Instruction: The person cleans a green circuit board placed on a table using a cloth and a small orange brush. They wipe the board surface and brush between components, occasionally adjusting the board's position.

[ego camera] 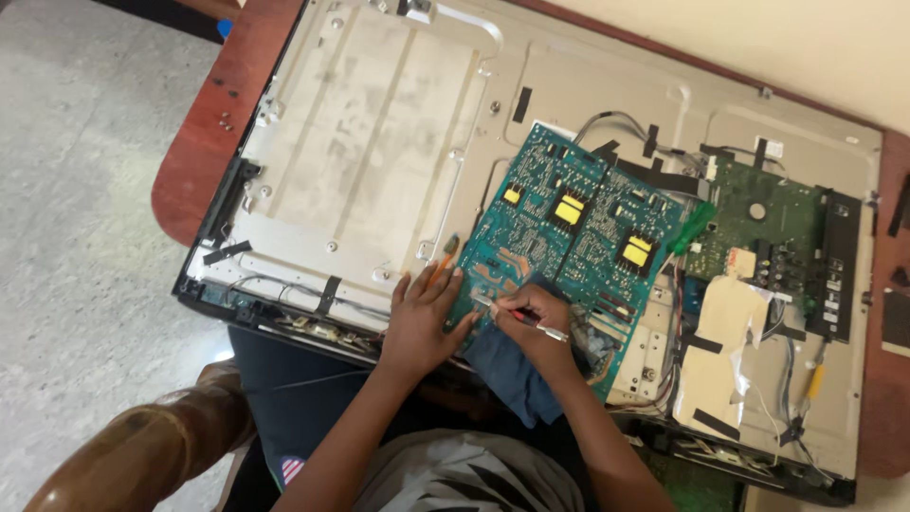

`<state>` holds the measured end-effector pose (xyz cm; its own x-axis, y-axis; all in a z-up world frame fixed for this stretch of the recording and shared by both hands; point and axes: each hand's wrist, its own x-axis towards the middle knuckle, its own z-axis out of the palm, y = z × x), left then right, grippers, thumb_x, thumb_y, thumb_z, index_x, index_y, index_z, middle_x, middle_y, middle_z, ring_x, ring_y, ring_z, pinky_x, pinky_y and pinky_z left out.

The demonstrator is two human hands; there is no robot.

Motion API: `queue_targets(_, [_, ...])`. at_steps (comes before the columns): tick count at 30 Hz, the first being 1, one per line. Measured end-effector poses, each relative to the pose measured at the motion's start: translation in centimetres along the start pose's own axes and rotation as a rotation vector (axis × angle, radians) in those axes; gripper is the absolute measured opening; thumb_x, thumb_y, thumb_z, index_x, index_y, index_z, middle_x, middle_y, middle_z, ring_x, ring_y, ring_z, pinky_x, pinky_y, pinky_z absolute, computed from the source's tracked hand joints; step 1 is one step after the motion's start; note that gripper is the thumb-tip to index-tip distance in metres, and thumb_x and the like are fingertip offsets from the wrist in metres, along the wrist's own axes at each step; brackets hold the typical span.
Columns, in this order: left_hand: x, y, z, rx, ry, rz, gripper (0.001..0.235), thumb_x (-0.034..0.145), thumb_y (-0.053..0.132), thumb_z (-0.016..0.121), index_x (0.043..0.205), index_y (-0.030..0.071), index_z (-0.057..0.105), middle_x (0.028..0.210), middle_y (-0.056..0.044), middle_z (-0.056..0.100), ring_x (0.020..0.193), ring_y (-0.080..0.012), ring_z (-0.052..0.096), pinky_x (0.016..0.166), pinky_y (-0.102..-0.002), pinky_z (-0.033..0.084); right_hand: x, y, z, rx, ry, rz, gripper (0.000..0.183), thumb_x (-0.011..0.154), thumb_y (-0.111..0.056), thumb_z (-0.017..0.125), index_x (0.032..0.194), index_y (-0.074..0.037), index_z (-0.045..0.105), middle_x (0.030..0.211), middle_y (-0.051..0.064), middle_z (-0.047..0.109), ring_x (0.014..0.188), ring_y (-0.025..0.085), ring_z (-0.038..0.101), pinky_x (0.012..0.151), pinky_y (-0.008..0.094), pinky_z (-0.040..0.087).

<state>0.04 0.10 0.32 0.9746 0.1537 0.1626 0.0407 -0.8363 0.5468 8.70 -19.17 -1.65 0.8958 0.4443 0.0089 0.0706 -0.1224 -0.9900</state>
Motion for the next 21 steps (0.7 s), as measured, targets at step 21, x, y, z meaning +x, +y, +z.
queue_targets(21, [0.4,-0.7,0.4,-0.01,-0.028,0.012,0.069,0.085,0.04,0.074,0.14,0.003,0.055,0.149,-0.018,0.052,0.142,-0.0313,0.042,0.114,-0.063,0.025,1.0,0.0,0.4,0.001,0.002,0.048,0.008,0.083,0.001,0.078,0.084,0.0,0.07,0.091,0.005,0.072,0.085,0.01,0.071,0.076,0.024,0.059])
